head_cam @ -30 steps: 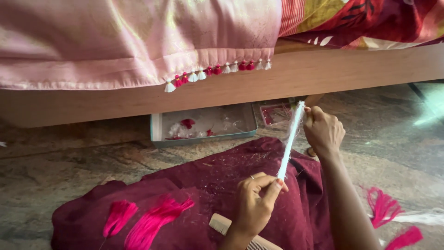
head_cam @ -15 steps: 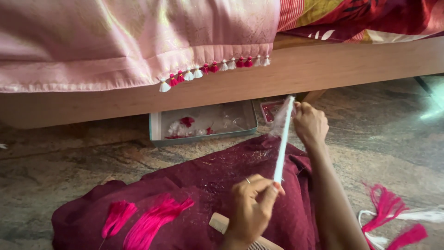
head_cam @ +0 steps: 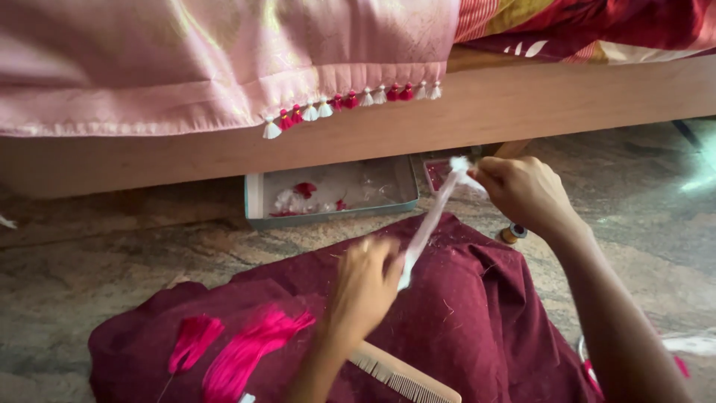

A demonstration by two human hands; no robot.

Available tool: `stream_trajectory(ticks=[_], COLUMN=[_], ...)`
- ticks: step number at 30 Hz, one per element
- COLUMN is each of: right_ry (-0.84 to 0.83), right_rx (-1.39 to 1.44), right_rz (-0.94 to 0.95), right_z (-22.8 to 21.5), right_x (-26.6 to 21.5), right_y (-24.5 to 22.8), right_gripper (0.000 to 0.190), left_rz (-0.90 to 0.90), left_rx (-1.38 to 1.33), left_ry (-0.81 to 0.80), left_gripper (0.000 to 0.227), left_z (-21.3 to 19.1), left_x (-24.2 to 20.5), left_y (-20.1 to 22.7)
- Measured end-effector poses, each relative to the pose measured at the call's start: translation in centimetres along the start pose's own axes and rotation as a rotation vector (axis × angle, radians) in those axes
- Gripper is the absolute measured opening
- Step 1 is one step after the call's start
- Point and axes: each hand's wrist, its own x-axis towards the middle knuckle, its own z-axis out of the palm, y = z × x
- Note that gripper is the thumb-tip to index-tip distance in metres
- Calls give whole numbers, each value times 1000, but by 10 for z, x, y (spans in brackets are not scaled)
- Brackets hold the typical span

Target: The person is creating decorative tassels on the edge of a saree using white and pink thread, scissors, and a comb.

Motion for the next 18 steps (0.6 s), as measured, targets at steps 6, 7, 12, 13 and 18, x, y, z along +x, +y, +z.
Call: stream_trajectory(ticks=[6, 7, 12, 13, 18], right_ry=[24, -56, 32, 30, -121], right_rx=[146, 123, 136, 167, 633], right_rz=[-493, -378, -512, -509, -398], right_z=[-80, -93, -135, -140, -130], right_x=[-15, -17, -30, -33, -31], right_y=[-43, -48, -57, -59, -22], right_gripper=[23, 22, 18, 18, 15], left_rz=[738, 788, 746, 753, 650], left_rx=[104, 134, 72, -26, -357], left_ry=[514, 439, 84, 20, -181], left_gripper=[30, 25, 18, 19, 21], left_z=[-64, -70, -98, -97, -93], left_x=[64, 72, 68, 67, 61], left_y=[72, 77, 100, 101, 114])
